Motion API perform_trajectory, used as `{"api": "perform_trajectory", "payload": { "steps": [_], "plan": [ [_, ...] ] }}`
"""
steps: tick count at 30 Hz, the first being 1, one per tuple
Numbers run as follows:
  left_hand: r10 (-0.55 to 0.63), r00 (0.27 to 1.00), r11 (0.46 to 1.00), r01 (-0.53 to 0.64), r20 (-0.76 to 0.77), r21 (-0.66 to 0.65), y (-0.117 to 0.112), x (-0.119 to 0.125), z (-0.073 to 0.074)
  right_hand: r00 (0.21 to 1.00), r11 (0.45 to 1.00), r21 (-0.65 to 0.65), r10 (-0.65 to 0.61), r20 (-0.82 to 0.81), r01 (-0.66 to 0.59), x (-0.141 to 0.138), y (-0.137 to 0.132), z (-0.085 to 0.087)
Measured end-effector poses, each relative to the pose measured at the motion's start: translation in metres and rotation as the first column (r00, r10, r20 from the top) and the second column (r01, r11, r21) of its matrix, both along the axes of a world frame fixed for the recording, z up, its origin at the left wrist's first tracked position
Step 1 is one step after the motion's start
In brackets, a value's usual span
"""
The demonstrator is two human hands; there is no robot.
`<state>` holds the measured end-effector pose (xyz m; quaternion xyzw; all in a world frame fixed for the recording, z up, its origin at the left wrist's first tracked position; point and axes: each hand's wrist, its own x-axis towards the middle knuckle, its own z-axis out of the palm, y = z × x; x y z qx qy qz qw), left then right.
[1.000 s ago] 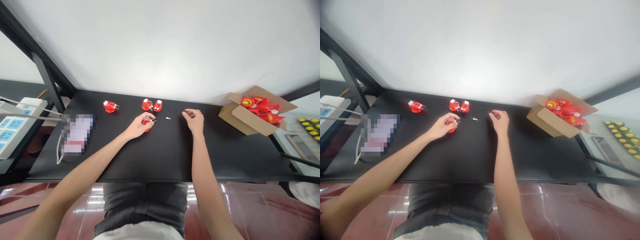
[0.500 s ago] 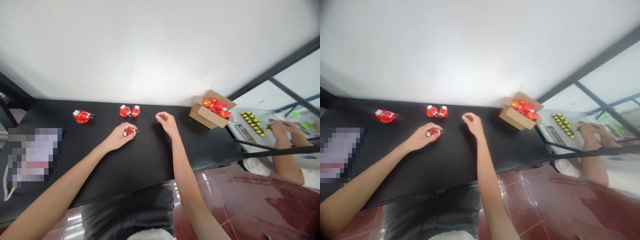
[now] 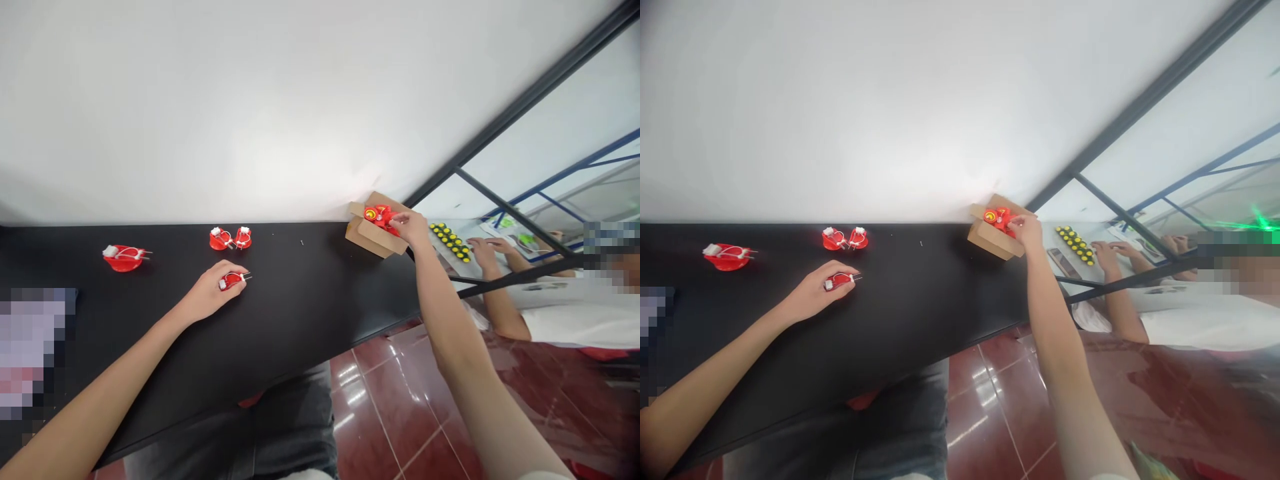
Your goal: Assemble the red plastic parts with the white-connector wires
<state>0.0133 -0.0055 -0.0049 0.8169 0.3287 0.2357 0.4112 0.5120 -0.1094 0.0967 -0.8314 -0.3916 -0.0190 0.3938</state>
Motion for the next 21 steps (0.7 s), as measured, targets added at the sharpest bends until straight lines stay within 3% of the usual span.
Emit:
{"api": "perform_trajectory", "payload": {
  "steps": [3, 8, 10, 13, 16, 18, 21],
  "plan": [
    [0.003, 1.0, 1.0, -0.003, 0.008, 0.02, 0.001, -0.001, -0.002, 0.999, 1.0, -0.007, -0.002, 0.033, 0.002, 0.002, -0.001, 0.003],
    [0.05, 0.999, 0.997, -0.05, -0.002, 0.062, 0.001, -0.003, -0.004, 0.986, 0.981, 0.185, 0.019, 0.163, -0.05, -0.026, 0.0, 0.002],
    [0.045, 0.999, 0.996, -0.046, 0.005, 0.071, 0.001, -0.003, -0.002, 0.98, 0.967, 0.204, 0.121, 0.157, -0.152, -0.057, 0.006, -0.01],
    [0.054, 0.999, 0.996, -0.054, 0.008, 0.07, -0.001, -0.003, 0.0, 0.934, 0.926, 0.126, 0.35, 0.07, -0.357, -0.123, 0.021, -0.04],
    [0.062, 0.998, 0.996, -0.062, 0.004, 0.069, -0.002, -0.004, 0.0, 0.757, 0.766, 0.044, 0.642, -0.12, -0.642, -0.194, 0.041, -0.071],
    [0.074, 0.997, 0.995, -0.073, -0.009, 0.073, -0.002, -0.006, 0.0, 0.704, 0.725, 0.08, 0.684, -0.189, -0.684, -0.232, 0.057, -0.083],
    [0.09, 0.996, 0.991, -0.087, -0.02, 0.101, 0.002, -0.011, 0.001, 0.685, 0.714, 0.122, 0.697, -0.214, -0.689, -0.265, 0.082, -0.092]
  ]
}}
